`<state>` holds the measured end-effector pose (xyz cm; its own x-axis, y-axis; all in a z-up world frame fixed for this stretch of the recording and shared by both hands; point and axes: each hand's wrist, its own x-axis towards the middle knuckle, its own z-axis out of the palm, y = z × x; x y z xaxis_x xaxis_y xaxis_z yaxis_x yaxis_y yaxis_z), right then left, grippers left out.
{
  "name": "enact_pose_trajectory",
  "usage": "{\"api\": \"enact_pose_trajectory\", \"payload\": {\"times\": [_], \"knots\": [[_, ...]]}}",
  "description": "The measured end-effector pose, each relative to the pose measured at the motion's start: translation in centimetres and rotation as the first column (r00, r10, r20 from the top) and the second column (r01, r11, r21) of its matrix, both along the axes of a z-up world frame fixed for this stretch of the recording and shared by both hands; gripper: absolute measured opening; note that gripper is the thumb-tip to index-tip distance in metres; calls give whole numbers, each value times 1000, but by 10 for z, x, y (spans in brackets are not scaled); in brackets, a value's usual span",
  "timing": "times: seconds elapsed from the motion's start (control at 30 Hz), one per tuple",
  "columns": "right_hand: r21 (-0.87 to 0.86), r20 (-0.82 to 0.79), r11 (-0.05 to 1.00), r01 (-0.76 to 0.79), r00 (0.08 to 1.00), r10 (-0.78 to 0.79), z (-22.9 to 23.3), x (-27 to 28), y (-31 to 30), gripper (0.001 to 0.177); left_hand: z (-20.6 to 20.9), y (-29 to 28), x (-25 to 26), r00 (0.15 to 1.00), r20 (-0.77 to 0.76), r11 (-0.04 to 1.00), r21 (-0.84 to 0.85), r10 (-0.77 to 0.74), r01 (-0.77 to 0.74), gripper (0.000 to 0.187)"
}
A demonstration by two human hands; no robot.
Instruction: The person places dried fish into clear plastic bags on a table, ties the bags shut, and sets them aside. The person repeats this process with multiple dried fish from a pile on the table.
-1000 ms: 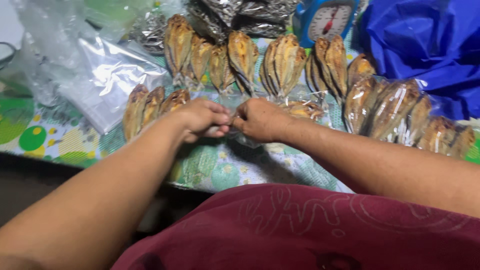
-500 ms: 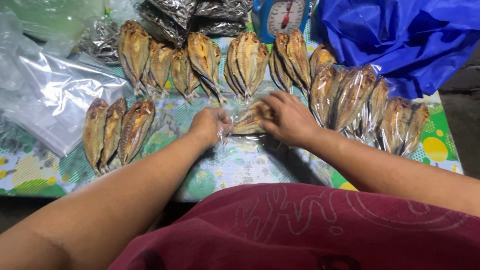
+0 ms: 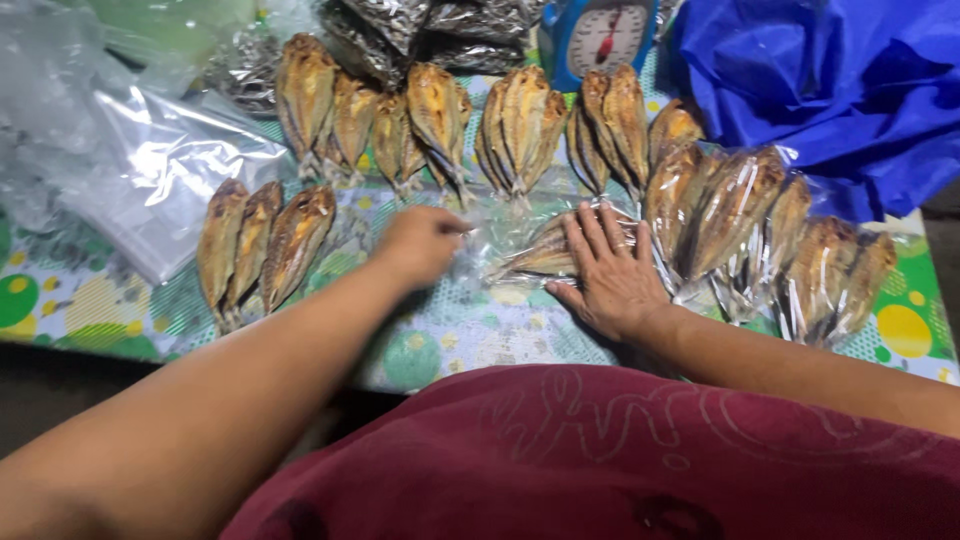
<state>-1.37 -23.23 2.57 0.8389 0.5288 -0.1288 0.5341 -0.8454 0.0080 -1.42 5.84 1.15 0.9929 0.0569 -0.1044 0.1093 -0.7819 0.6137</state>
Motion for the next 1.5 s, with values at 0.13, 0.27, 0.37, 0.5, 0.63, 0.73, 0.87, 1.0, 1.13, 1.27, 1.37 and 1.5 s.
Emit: {"api": "enact_pose_trajectory", "payload": {"times": [0.13,0.27,0.37,0.5,0.63,0.73,0.87,1.0,1.13,1.27,1.37,1.5], "knots": [[5,15,1000,-13,1000,13,-2,4,1,96,24,93,-38,938,138,934,124,319,-336,21],[11,41,999,-33,999,33,-4,6,0,97,43,138,-76,758,199,686,329,621,-649,18],[25,16,1000,-14,1000,13,-5,7,1,95,49,146,-93,639,240,536,379,731,-755,47],[93,-10,996,-1,1000,2,-4,12,6,98,53,155,-93,433,-93,440,304,897,-845,79],[222,-23,975,5,1000,0,1,14,21,93,40,161,-93,512,-184,544,301,839,-783,79],[349,-5,937,-1,1000,3,14,16,39,86,28,160,-97,614,-111,623,188,782,-760,76],[498,58,861,-105,994,88,42,17,67,73,19,156,-98,613,-34,613,74,790,-786,67],[487,26,833,-262,958,286,67,7,92,59,21,165,-95,595,-84,589,-80,800,-804,39],[354,-40,876,-328,930,364,77,1,111,44,39,168,-92,643,-113,538,-450,758,-713,39],[201,-95,948,-245,959,268,79,6,112,38,60,154,-89,806,-360,597,-543,470,-590,42],[109,-246,983,-147,954,170,78,14,100,34,69,136,-85,831,-503,712,-491,238,-502,45],[101,-322,987,-125,935,152,71,26,88,37,77,122,-77,803,-596,672,-606,-29,-426,49]]}}
